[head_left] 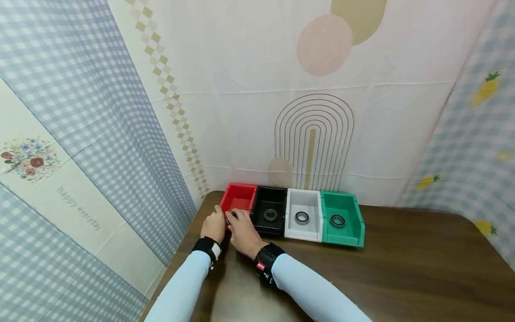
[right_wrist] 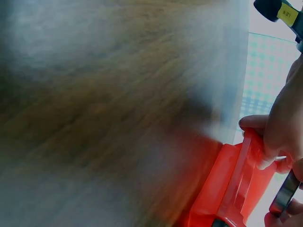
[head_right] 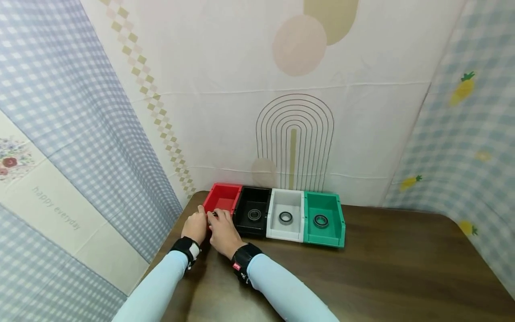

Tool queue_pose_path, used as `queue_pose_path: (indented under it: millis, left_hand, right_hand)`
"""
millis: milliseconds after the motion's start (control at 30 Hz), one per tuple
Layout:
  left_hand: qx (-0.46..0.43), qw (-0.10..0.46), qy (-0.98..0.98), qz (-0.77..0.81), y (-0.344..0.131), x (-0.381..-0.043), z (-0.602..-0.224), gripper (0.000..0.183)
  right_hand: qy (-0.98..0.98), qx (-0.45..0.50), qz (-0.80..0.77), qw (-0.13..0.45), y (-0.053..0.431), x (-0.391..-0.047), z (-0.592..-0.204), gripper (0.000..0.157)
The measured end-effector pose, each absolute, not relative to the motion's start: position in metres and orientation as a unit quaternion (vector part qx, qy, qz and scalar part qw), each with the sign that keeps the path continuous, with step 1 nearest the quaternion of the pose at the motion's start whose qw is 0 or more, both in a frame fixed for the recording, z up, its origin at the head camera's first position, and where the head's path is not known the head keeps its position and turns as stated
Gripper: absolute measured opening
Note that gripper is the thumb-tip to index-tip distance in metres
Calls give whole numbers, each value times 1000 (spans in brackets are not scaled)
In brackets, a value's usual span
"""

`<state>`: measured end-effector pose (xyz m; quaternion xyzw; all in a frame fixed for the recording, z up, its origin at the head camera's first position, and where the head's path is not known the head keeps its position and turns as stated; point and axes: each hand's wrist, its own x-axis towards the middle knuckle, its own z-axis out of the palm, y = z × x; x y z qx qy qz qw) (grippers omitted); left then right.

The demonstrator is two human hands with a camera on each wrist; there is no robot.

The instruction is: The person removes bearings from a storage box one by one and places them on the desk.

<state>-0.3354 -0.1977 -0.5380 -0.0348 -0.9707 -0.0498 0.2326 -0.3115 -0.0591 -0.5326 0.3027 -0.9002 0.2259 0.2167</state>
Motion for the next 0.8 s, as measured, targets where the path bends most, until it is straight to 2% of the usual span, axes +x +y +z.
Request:
queue_pose_path:
  millis: [400,800]
  left_hand:
    - [-29,204,-977,-44,-195,-338,-535,37]
    - [-31,212,-975,-51,-195,-335,-535,40]
  right_hand:
    - [-906,298,225,200,-48,-308,-536,44]
    - [-907,311,201,200,-40,-303,-539,45]
